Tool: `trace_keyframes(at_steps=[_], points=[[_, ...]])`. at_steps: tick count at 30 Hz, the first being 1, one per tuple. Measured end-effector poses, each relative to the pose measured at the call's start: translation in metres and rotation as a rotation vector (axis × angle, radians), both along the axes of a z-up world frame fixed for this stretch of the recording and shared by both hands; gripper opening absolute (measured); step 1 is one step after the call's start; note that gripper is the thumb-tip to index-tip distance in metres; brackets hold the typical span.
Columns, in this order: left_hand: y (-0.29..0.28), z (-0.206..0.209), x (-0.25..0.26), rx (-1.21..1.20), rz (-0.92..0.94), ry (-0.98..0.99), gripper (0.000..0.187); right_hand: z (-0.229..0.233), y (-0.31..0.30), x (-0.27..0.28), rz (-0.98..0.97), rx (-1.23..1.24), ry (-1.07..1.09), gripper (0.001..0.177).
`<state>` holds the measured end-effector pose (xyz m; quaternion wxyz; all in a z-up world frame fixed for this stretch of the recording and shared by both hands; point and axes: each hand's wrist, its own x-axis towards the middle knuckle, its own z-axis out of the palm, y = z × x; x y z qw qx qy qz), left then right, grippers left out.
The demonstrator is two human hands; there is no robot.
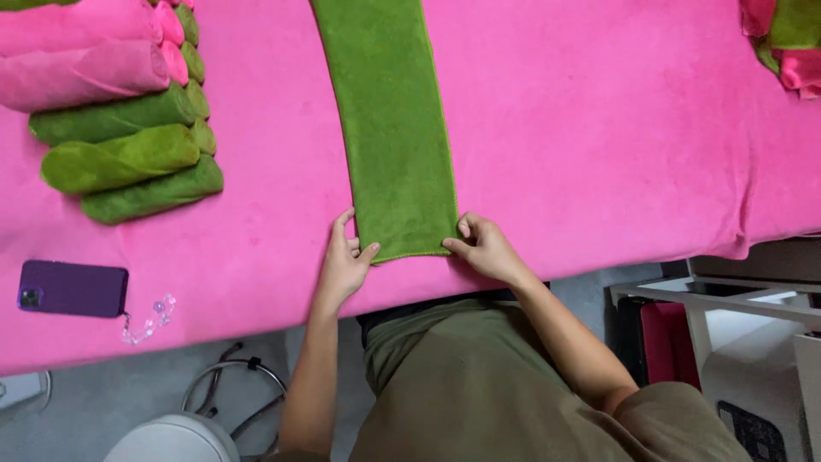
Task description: Folding and rolling towels into decorative shapes on a treatment table
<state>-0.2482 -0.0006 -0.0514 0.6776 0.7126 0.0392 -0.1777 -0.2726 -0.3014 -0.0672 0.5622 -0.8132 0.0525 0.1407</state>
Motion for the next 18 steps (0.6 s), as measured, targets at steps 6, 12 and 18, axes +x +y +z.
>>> trace_keyframes(at_steps=[6, 12, 18], points=[[-0.012, -0.008, -0.044, 0.047, 0.163, 0.001, 0.082, -0.017, -0.013, -0.025, -0.107, 0.125, 0.028, 0.037], [-0.026, -0.001, -0.085, 0.058, 0.203, 0.008, 0.096, -0.022, -0.032, -0.053, -0.14, 0.154, 0.047, 0.044], [-0.04, 0.021, -0.047, -0.215, 0.383, -0.071, 0.103, -0.005, -0.032, -0.016, -0.348, 0.429, 0.019, 0.038]])
